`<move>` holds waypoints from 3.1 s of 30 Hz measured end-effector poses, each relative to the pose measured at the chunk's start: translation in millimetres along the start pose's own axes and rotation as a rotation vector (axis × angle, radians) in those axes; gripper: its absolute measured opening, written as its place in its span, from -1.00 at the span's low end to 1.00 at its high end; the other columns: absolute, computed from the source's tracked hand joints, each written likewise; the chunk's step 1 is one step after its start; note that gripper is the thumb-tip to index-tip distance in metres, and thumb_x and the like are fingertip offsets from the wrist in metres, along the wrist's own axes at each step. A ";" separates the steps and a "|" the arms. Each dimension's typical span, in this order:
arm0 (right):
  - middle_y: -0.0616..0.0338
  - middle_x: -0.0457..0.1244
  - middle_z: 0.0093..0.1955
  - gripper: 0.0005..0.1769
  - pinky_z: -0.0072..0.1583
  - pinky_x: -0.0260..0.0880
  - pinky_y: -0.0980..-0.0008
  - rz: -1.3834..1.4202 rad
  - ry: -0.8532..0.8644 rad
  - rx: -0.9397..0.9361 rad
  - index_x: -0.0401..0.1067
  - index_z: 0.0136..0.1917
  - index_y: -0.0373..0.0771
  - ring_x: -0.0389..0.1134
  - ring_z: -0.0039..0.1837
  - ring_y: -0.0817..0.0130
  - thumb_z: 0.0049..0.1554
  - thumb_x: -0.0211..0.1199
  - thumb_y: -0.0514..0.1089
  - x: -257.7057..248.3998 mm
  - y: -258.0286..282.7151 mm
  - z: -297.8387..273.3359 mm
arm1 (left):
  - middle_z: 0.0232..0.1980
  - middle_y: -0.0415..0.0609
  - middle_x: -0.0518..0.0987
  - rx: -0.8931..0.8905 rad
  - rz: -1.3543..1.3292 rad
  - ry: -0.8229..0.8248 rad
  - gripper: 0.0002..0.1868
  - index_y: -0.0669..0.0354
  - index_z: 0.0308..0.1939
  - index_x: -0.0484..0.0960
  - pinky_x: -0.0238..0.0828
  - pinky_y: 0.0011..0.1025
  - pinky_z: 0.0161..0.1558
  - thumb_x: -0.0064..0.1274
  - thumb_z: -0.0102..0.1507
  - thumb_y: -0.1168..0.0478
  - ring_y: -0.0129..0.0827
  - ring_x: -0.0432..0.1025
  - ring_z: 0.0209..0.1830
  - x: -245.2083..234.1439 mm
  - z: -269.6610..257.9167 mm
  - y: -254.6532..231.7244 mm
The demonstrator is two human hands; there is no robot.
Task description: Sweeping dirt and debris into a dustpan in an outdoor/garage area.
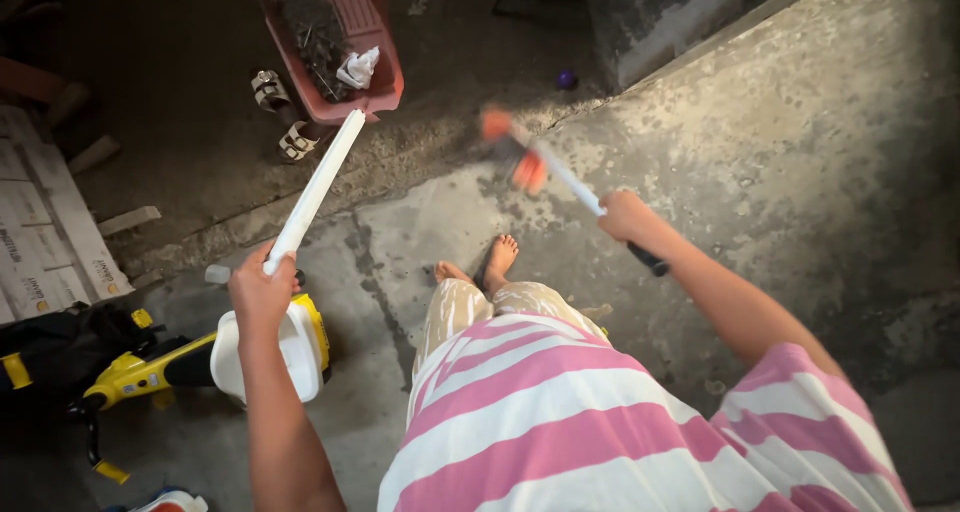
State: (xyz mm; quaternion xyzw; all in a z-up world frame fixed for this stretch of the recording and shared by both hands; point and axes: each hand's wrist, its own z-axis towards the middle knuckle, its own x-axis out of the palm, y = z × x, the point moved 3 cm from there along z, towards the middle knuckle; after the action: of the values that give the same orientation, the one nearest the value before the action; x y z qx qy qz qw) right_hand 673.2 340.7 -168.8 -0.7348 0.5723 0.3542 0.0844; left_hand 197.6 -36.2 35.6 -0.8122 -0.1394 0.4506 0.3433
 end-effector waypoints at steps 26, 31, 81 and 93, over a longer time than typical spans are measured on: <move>0.01 0.42 -0.28 -0.58 -0.09 0.47 0.19 0.062 -0.042 -0.251 0.62 -0.05 -0.20 0.47 -0.23 0.18 -0.09 0.44 0.10 21.7 91.0 146.8 | -0.35 0.10 0.67 0.024 0.145 0.008 -0.55 0.33 0.18 0.63 0.50 -0.37 -0.40 0.16 0.26 0.18 -0.37 0.57 -0.51 -10.2 8.0 -8.1; -0.17 0.44 -0.29 -0.59 -0.06 0.57 0.13 0.104 -0.172 -0.102 0.55 0.12 -0.35 0.55 -0.24 0.05 0.02 0.22 -0.16 -29.4 126.5 72.7 | -0.36 0.06 0.66 0.038 0.148 0.021 -0.56 0.30 0.19 0.63 0.50 -0.38 -0.40 0.14 0.26 0.18 -0.38 0.55 -0.52 -23.0 26.7 -2.7; -0.25 0.43 -0.14 -0.48 -0.01 0.51 0.03 0.622 -0.441 0.386 0.50 0.32 -0.13 0.51 -0.13 -0.09 0.07 0.28 -0.10 -74.5 108.4 -43.2 | -0.40 0.13 0.66 0.384 0.418 0.393 -0.60 0.30 0.14 0.66 0.51 -0.32 -0.36 0.13 0.27 0.17 -0.30 0.59 -0.51 8.3 273.9 -126.6; -0.31 0.41 -0.09 -0.56 -0.01 0.46 0.01 0.467 -0.371 0.528 0.58 -0.02 -0.37 0.46 -0.01 -0.18 0.04 0.33 0.05 36.5 31.7 23.6 | -0.35 0.18 0.68 0.447 0.363 0.444 -0.56 0.31 0.12 0.66 0.53 -0.32 -0.34 0.15 0.22 0.14 -0.24 0.61 -0.51 54.1 282.7 -119.7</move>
State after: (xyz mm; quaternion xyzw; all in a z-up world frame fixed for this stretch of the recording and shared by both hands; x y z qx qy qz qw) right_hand 638.1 314.2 -199.7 -0.4614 0.7703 0.3314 0.2896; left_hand 3.6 201.7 -18.4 -0.8067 0.1870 0.3363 0.4485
